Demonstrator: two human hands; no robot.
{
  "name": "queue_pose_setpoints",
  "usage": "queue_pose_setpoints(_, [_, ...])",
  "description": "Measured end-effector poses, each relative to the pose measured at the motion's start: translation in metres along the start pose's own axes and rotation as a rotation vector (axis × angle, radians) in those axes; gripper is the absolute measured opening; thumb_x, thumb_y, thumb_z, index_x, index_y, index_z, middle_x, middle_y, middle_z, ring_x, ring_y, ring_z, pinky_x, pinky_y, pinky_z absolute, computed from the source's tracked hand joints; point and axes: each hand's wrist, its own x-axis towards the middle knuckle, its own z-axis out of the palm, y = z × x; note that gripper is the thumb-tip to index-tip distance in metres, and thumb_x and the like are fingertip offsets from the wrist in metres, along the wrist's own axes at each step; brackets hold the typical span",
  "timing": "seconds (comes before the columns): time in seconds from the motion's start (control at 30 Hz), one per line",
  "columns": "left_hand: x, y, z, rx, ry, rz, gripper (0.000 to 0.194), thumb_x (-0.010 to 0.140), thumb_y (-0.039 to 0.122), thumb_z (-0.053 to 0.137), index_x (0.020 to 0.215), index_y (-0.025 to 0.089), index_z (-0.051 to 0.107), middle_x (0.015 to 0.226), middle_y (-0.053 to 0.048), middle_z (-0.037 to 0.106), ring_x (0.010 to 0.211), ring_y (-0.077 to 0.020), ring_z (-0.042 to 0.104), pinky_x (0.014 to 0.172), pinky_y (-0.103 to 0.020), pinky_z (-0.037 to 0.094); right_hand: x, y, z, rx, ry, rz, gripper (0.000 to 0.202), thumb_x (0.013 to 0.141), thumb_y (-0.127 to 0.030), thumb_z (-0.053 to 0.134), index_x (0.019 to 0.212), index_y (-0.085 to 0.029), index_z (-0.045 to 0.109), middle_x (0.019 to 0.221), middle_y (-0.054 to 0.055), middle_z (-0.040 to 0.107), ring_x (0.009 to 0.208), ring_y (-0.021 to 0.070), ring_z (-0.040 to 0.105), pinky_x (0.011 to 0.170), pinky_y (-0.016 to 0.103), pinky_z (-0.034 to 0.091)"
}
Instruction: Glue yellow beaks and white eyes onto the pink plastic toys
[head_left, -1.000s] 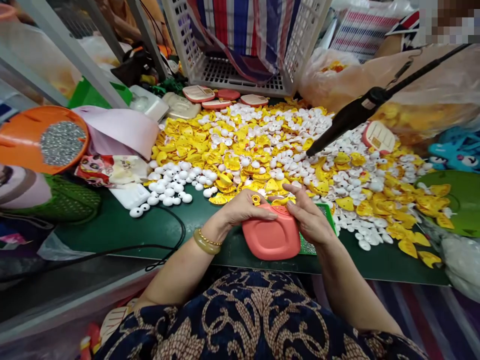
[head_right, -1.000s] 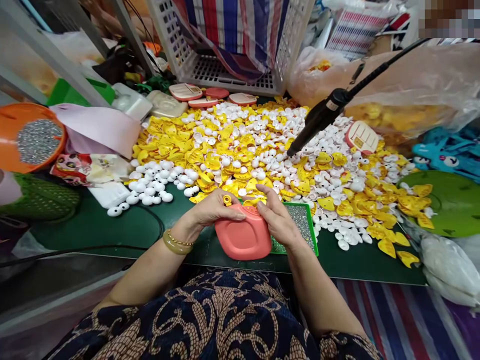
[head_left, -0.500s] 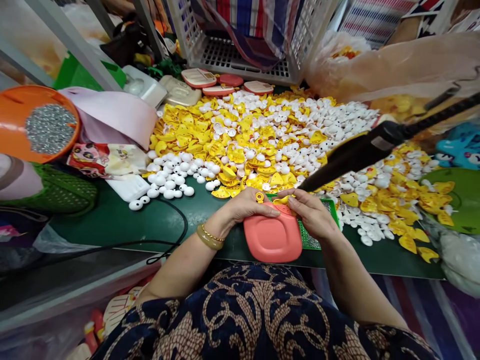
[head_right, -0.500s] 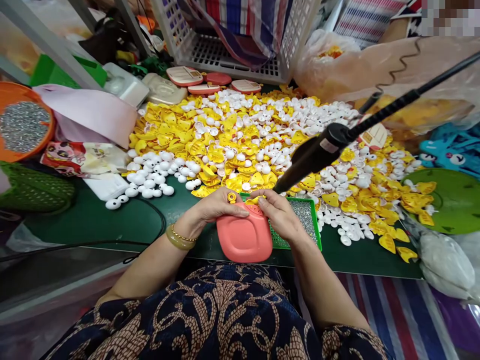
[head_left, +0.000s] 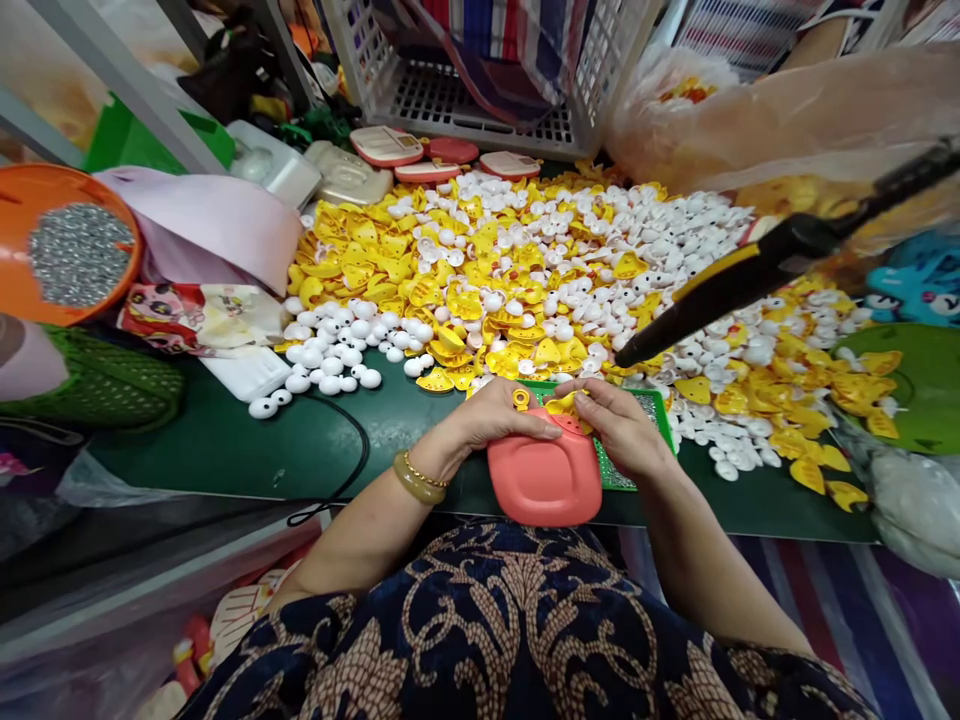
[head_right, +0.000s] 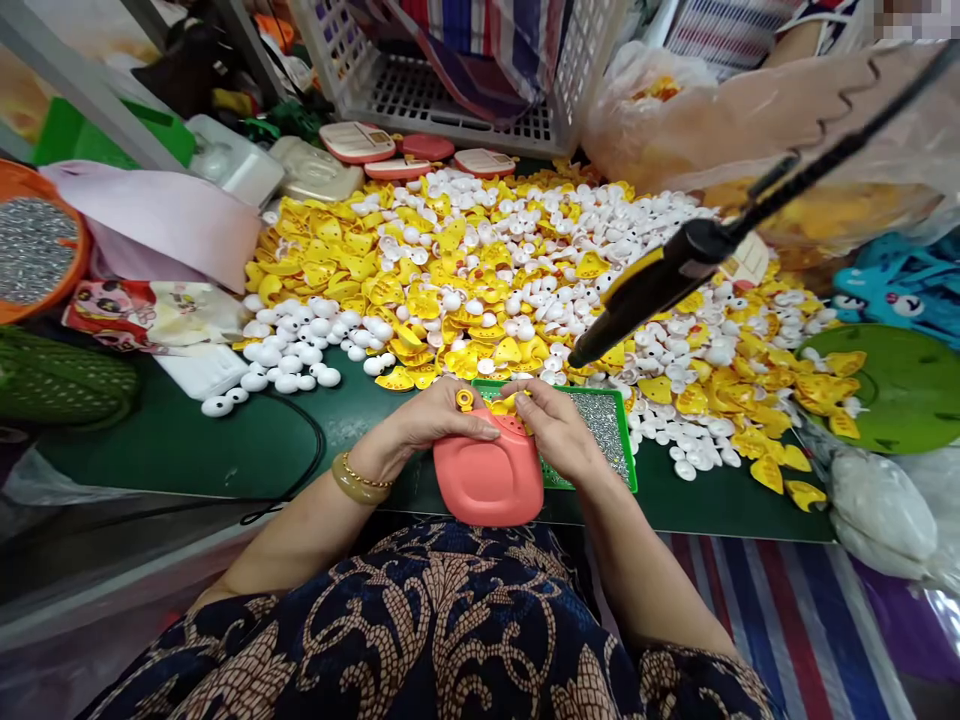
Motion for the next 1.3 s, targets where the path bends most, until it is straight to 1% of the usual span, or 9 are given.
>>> queue_pose_setpoints(0.17, [0.002,-0.001,0.001,-0.054,-0.026,-0.012,0.035,0.051,0.037,0.086,0.057,0.012,0.061,0.050,0.002,0.050,0.046,-0.0078,0.040,0.047,-0.024,0.024,-0.004,0.002,-0.002,0.085,-0.012,0.011,0.035,0.080,-0.050,0.061,0.095,-0.019,0.063,0.064,-0.002,0.054,0.052,0.0106,0.040,0.048,0.024,0.031])
queue_pose_setpoints(0.37, [0.004,-0.006,0.003,-0.117,-0.006,-0.058,0.036,0.047,0.035,0.087,0.057,0.014,0.060,0.049,0.003,0.050,0.046,-0.0080,0.041,0.047,-0.024,0.026,-0.009,0.002,0.002,0.120,0.035,0.007,0.034,0.076,-0.049,0.063,0.092,-0.019,0.064,0.076,0.002,0.063,0.063,0.0145,0.053,0.057,0.027,0.041])
queue_pose_setpoints(0.43, [0.003,-0.008,0.003,-0.135,-0.004,-0.069,0.037,0.047,0.035,0.087,0.056,0.014,0.058,0.047,0.005,0.048,0.045,-0.0073,0.039,0.047,-0.024,0.025,-0.010,0.003,0.004,0.113,0.054,0.007,0.032,0.075,-0.047,0.063,0.091,-0.019,0.063,0.072,0.001,0.061,0.060,0.0139,0.051,0.055,0.027,0.040])
queue_pose_setpoints(0.53, [0.002,-0.010,0.004,-0.175,-0.008,-0.086,0.037,0.047,0.033,0.087,0.055,0.014,0.057,0.048,0.005,0.047,0.045,-0.0070,0.039,0.047,-0.023,0.026,-0.011,0.003,0.006,0.080,0.099,-0.014,0.030,0.075,-0.045,0.063,0.091,-0.019,0.064,0.060,-0.003,0.052,0.054,0.0119,0.044,0.051,0.025,0.035])
queue_pose_setpoints(0.63, [0.001,-0.011,0.003,-0.217,-0.020,-0.095,0.036,0.047,0.032,0.087,0.053,0.013,0.057,0.049,0.004,0.050,0.046,-0.0072,0.042,0.047,-0.023,0.029,-0.013,0.004,0.008,0.068,0.125,-0.034,0.030,0.075,-0.044,0.063,0.090,-0.019,0.065,0.058,-0.004,0.049,0.052,0.0109,0.040,0.049,0.024,0.032])
queue_pose_setpoints(0.87, [0.002,-0.009,0.001,-0.225,-0.027,-0.115,0.032,0.047,0.029,0.087,0.055,0.012,0.061,0.050,0.003,0.054,0.046,-0.0070,0.046,0.048,-0.021,0.033,-0.015,0.013,0.011,0.155,0.101,0.024,0.031,0.073,-0.045,0.067,0.090,-0.020,0.065,0.062,-0.001,0.057,0.054,0.0127,0.047,0.051,0.025,0.037])
queue_pose_setpoints(0.93, [0.002,-0.009,0.001,-0.206,-0.060,-0.118,0.031,0.048,0.028,0.087,0.056,0.012,0.062,0.052,0.002,0.056,0.047,-0.0072,0.048,0.048,-0.021,0.034,-0.014,0.016,0.009,0.201,0.103,0.014,0.031,0.072,-0.046,0.067,0.090,-0.020,0.066,0.069,0.000,0.061,0.059,0.0145,0.053,0.056,0.028,0.042])
queue_pose_setpoints(1.03, [0.001,-0.014,0.002,-0.212,-0.080,-0.124,0.032,0.047,0.027,0.088,0.059,0.012,0.063,0.054,0.002,0.058,0.048,-0.0075,0.049,0.048,-0.021,0.035,-0.013,0.018,0.006,0.166,0.118,-0.026,0.027,0.074,-0.044,0.065,0.087,-0.021,0.066,0.075,0.002,0.064,0.065,0.0150,0.055,0.061,0.029,0.043])
queue_pose_setpoints(1.3, [0.002,-0.024,0.009,-0.135,-0.083,0.012,0.038,0.052,0.037,0.088,0.063,0.012,0.062,0.053,0.003,0.054,0.048,-0.0069,0.045,0.048,-0.021,0.031,-0.010,0.016,0.005,0.012,0.163,-0.015,0.026,0.077,-0.042,0.059,0.088,-0.020,0.065,0.070,0.001,0.059,0.060,0.0141,0.050,0.056,0.027,0.040])
